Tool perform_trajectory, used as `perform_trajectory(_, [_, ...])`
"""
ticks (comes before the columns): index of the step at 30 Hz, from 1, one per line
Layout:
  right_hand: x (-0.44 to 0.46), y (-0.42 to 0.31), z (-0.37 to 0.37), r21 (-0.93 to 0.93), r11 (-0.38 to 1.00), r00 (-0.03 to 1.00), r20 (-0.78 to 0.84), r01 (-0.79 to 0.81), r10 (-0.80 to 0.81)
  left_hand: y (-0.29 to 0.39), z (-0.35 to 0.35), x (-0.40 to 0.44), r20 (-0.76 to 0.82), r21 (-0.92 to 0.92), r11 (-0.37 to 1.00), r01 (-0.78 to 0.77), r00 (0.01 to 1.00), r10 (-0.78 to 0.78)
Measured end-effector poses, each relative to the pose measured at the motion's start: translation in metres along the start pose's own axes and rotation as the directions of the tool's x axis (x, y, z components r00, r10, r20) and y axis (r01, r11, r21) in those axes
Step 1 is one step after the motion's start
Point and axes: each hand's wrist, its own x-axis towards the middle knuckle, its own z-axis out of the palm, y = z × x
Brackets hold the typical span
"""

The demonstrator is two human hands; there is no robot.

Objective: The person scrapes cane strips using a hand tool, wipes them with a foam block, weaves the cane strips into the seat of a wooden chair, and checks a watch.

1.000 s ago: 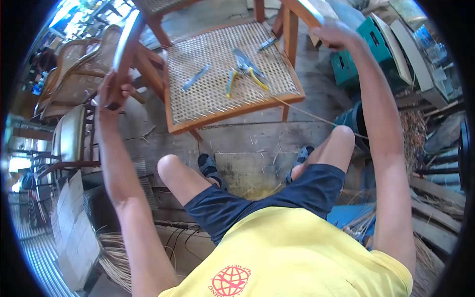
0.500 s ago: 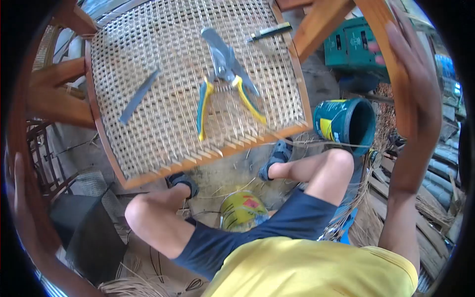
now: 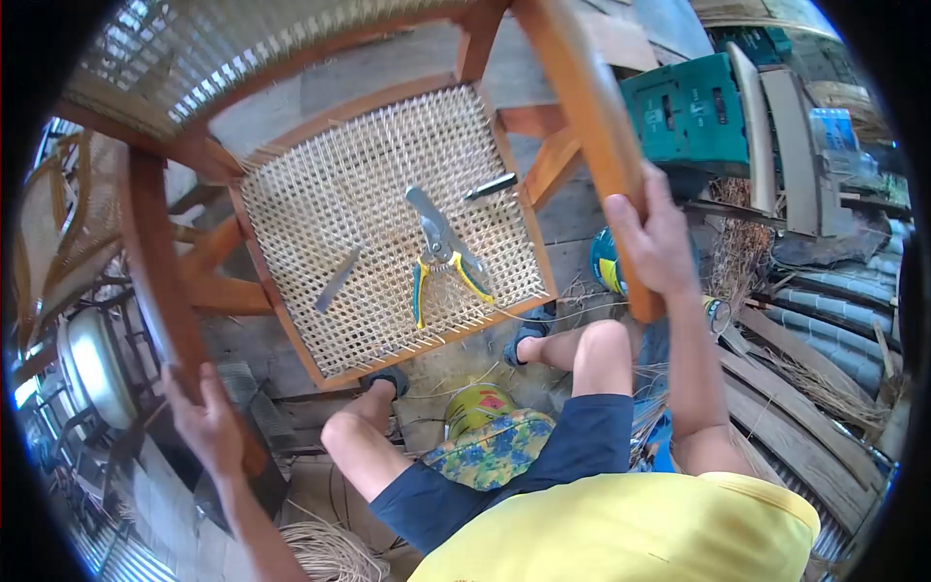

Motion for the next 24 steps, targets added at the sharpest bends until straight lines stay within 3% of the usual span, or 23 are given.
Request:
perform_trajectory(1, [0.001, 0.01, 0.0, -0.029, 0.998, 0.998, -0.024, 0.054, -0.055, 0.002, 0.0, 0.0, -0.01, 0.034, 0.999, 0.012, 1.0, -0.012])
perform_trajectory(2, [0.0, 0.003, -0.003, -0.057, 0.998, 1.0, -0.019, -0.026, 0.025, 0.006, -0.002, 0.0, 0.0, 0.045, 0.998, 0.041, 0.999, -0.041])
perform_trajectory(4, [-0.004, -0.003, -0.007, -0.109, 0.994, 0.999, -0.05, -0.004, -0.002, 0.003, 0.002, -0.004, -0.079, 0.09, 0.995, -0.048, 0.995, 0.055])
perform_trajectory(6, [-0.008, 0.008, 0.0, -0.262, 0.96, 0.977, -0.156, 0.101, -0.145, 0.027, -0.006, -0.007, -0.035, 0.043, 0.997, 0.068, 0.997, -0.066])
perform_trajectory(7, [-0.01, 0.004, 0.0, -0.264, 0.959, 0.97, -0.182, 0.108, -0.16, 0.023, -0.005, -0.007, -0.031, 0.072, 0.997, 0.041, 0.999, -0.039])
perform_trajectory(9, [-0.018, -0.013, -0.004, -0.472, 0.868, 0.987, -0.039, -0.156, 0.155, 0.016, 0.001, -0.006, -0.03, 0.252, 0.964, 0.085, 0.996, -0.08])
perform_trajectory(10, [-0.025, -0.017, -0.008, -0.465, 0.873, 0.989, -0.047, -0.148, 0.142, 0.021, -0.005, -0.006, -0.046, 0.248, 0.965, 0.083, 0.996, -0.074])
perform_trajectory(12, [-0.033, -0.027, -0.013, -0.444, 0.856, 0.946, 0.053, -0.265, 0.32, 0.029, -0.016, 0.002, 0.181, 0.304, 0.936, 0.179, 0.953, -0.242])
perform_trajectory(13, [-0.037, -0.029, -0.011, -0.437, 0.863, 0.948, 0.063, -0.255, 0.313, 0.023, -0.017, 0.007, 0.256, 0.346, 0.923, 0.17, 0.929, -0.267])
perform_trajectory(15, [-0.045, -0.027, -0.016, -0.474, 0.813, 0.892, 0.114, -0.338, 0.438, 0.019, -0.016, 0.012, 0.287, 0.378, 0.915, 0.14, 0.922, -0.26])
perform_trajectory(17, [-0.074, -0.037, -0.023, -0.504, 0.803, 0.895, 0.118, -0.319, 0.429, 0.018, -0.019, 0.013, 0.34, 0.374, 0.922, 0.104, 0.909, -0.24])
perform_trajectory(19, [-0.106, -0.053, -0.034, -0.558, 0.787, 0.943, 0.024, -0.263, 0.332, 0.012, -0.022, 0.0, 0.299, 0.36, 0.933, 0.028, 0.943, -0.144])
perform_trajectory(20, [-0.128, -0.059, -0.036, -0.499, 0.824, 0.954, -0.022, -0.27, 0.299, 0.028, -0.041, -0.015, 0.286, 0.351, 0.936, -0.029, 0.955, -0.078])
perform_trajectory(21, [-0.154, -0.059, -0.032, -0.509, 0.81, 0.943, -0.008, -0.291, 0.333, 0.04, -0.057, -0.034, 0.207, 0.369, 0.899, -0.235, 0.964, 0.167])
perform_trajectory(22, [-0.18, -0.054, -0.026, -0.521, 0.793, 0.93, -0.005, -0.316, 0.367, 0.045, -0.069, -0.057, 0.13, 0.391, 0.814, -0.43, 0.901, 0.414])
perform_trajectory(24, [-0.236, -0.053, -0.02, -0.525, 0.723, 0.775, 0.174, -0.449, 0.607, 0.038, -0.082, -0.102, 0.19, -0.075, 0.852, -0.518, 0.831, 0.522])
